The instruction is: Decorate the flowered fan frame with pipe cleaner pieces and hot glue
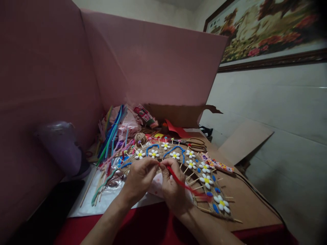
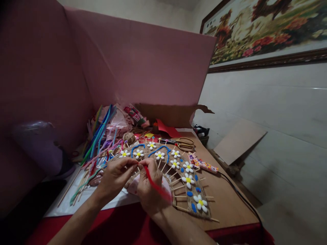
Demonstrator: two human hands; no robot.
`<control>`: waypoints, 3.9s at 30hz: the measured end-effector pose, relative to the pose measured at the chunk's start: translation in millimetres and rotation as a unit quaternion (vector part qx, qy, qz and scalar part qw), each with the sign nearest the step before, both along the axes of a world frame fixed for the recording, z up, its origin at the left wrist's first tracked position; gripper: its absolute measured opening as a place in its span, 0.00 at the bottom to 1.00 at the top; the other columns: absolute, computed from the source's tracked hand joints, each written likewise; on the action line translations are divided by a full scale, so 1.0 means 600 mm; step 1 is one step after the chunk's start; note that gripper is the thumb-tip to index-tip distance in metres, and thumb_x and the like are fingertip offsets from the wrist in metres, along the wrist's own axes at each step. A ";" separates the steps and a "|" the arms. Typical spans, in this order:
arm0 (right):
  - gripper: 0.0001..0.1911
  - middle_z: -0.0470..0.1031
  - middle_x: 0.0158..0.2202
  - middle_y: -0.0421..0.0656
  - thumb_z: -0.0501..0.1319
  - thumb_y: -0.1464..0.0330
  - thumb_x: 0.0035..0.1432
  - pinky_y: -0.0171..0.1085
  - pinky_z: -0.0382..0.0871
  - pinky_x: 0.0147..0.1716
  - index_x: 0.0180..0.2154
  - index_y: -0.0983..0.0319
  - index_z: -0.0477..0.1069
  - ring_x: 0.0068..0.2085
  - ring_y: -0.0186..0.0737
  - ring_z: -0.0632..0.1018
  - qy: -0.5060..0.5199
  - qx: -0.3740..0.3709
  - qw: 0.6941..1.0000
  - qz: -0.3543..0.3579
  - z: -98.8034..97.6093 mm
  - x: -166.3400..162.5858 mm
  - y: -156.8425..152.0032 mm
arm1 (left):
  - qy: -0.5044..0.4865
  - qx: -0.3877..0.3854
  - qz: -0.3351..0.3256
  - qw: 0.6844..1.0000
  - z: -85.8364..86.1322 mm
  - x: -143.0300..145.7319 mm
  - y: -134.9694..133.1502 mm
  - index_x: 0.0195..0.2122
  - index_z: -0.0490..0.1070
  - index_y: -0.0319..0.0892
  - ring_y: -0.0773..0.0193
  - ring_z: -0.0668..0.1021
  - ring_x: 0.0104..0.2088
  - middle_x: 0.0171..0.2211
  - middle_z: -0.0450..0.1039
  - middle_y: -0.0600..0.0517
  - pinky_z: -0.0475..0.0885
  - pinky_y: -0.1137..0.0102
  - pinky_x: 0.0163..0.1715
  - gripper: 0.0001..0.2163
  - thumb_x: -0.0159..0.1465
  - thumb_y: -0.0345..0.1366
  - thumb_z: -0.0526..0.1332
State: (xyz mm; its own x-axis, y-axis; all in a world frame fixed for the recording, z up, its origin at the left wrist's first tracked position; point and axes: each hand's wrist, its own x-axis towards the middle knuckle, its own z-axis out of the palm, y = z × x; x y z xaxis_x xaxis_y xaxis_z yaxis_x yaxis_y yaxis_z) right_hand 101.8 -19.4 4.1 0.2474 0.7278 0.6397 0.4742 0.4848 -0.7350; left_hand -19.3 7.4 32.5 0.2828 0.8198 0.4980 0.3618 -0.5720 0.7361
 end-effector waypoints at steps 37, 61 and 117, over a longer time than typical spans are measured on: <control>0.06 0.66 0.32 0.41 0.51 0.75 0.59 0.35 0.65 0.32 0.33 0.61 0.64 0.33 0.37 0.71 -0.040 0.061 0.997 0.009 0.009 0.005 0.007 | 0.033 0.064 0.014 0.997 -0.014 0.011 0.003 0.28 0.71 0.40 0.67 0.72 0.27 0.26 0.72 0.51 0.63 0.73 0.29 0.06 0.60 0.30 0.55; 0.05 0.66 0.33 0.41 0.50 0.72 0.62 0.36 0.66 0.36 0.36 0.61 0.63 0.35 0.35 0.70 -0.012 0.043 0.996 0.073 -0.005 0.000 0.006 | -0.271 -0.192 -0.011 0.943 -0.004 0.030 -0.012 0.26 0.69 0.38 0.75 0.64 0.14 0.15 0.63 0.58 0.58 0.79 0.12 0.10 0.55 0.41 0.62; 0.05 0.66 0.34 0.42 0.54 0.74 0.59 0.37 0.67 0.36 0.34 0.60 0.65 0.37 0.36 0.70 -0.038 0.102 0.991 0.072 0.008 0.005 0.001 | -0.268 -0.192 -0.028 0.944 -0.004 0.029 -0.015 0.27 0.69 0.39 0.75 0.60 0.15 0.18 0.63 0.58 0.55 0.78 0.15 0.08 0.56 0.40 0.61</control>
